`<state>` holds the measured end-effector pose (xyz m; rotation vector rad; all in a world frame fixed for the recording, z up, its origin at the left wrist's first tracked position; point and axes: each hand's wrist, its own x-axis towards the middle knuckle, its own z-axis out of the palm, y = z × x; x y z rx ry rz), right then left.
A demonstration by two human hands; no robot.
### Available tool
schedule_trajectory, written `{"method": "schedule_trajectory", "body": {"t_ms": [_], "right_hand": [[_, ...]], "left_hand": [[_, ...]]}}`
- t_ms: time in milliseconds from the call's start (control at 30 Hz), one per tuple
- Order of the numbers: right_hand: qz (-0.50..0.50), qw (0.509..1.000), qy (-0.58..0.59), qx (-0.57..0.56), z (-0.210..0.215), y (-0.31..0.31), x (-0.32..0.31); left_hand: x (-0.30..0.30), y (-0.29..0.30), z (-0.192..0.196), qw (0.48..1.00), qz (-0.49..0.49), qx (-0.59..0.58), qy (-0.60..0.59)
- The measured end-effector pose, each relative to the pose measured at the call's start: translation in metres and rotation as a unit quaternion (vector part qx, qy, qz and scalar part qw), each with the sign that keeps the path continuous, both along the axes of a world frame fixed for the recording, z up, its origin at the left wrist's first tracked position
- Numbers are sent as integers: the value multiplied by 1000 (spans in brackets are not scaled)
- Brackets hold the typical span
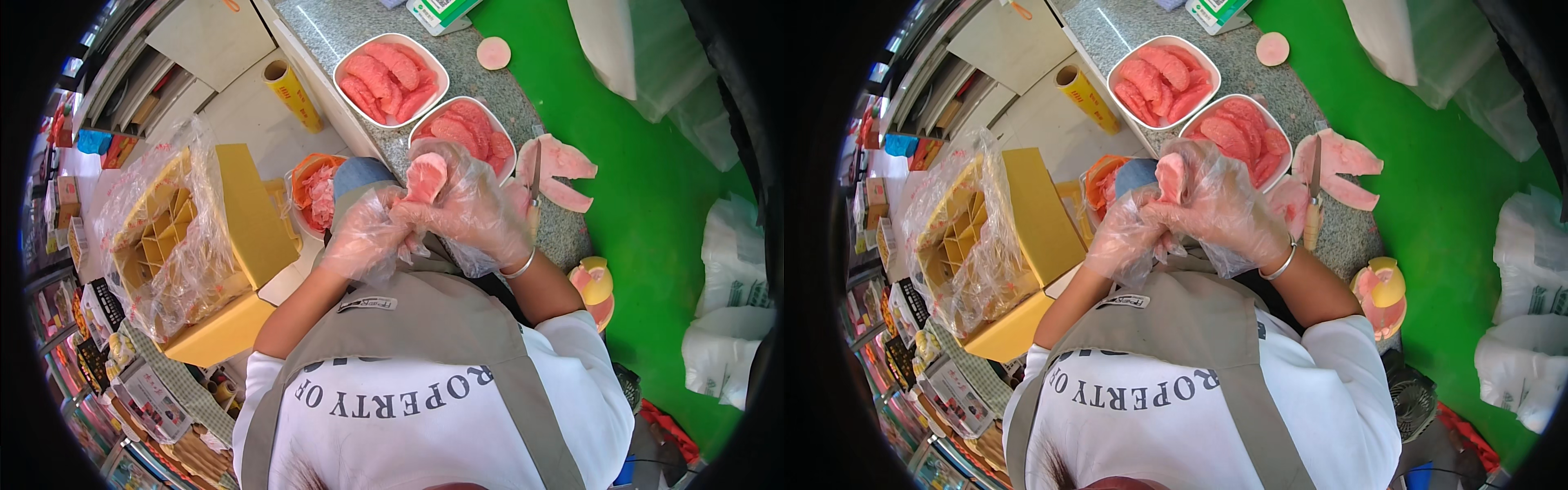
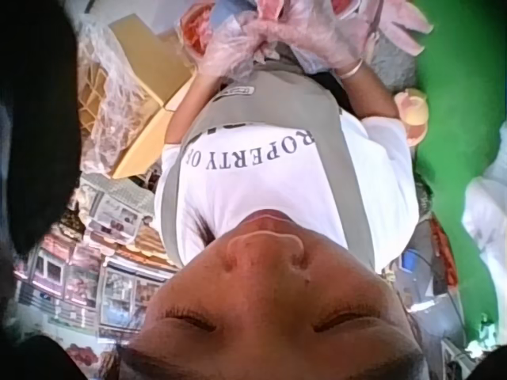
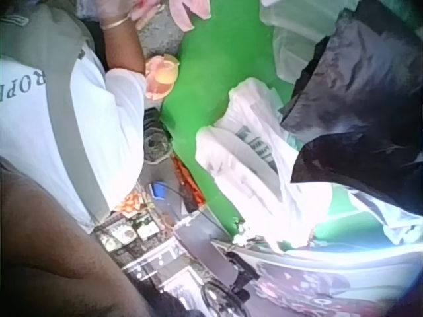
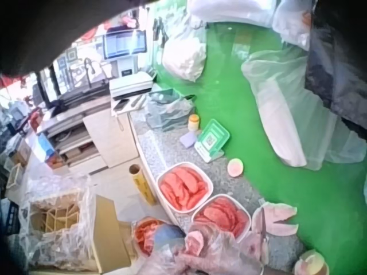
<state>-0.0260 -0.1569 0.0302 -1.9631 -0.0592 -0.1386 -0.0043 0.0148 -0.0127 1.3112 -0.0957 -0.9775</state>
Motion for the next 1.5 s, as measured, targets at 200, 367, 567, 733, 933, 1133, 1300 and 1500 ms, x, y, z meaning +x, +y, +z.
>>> {"method": "schedule_trajectory", "body": {"t_ms": [200, 367, 567, 733, 933, 1133, 1300, 1500], "right_hand": [[90, 971, 153, 157, -6, -8, -6], [116, 950, 162, 239, -9, -13, -8], [106, 925, 183, 316, -6, -11, -9], [79, 909, 187, 365, -4, -8, -9], [67, 963, 133, 224, -3, -3, -11], [98, 931, 209, 283, 1, -9, -9], [86, 919, 197, 330, 2, -7, -13], [85, 906, 158, 384, 14, -5, -12]], "left_hand": [[4, 10, -3, 994, -48, -98, 5], [12, 16, 18, 987, -112, -116, 17], [16, 20, 4, 980, -136, -140, 39], [14, 14, 2, 981, -120, -142, 51], [0, 4, 32, 996, -62, -64, 25], [-2, -1, 19, 993, -61, -96, -21], [-6, 5, 28, 996, -52, -67, -12], [-13, 6, 17, 993, -8, -117, 6]]}}
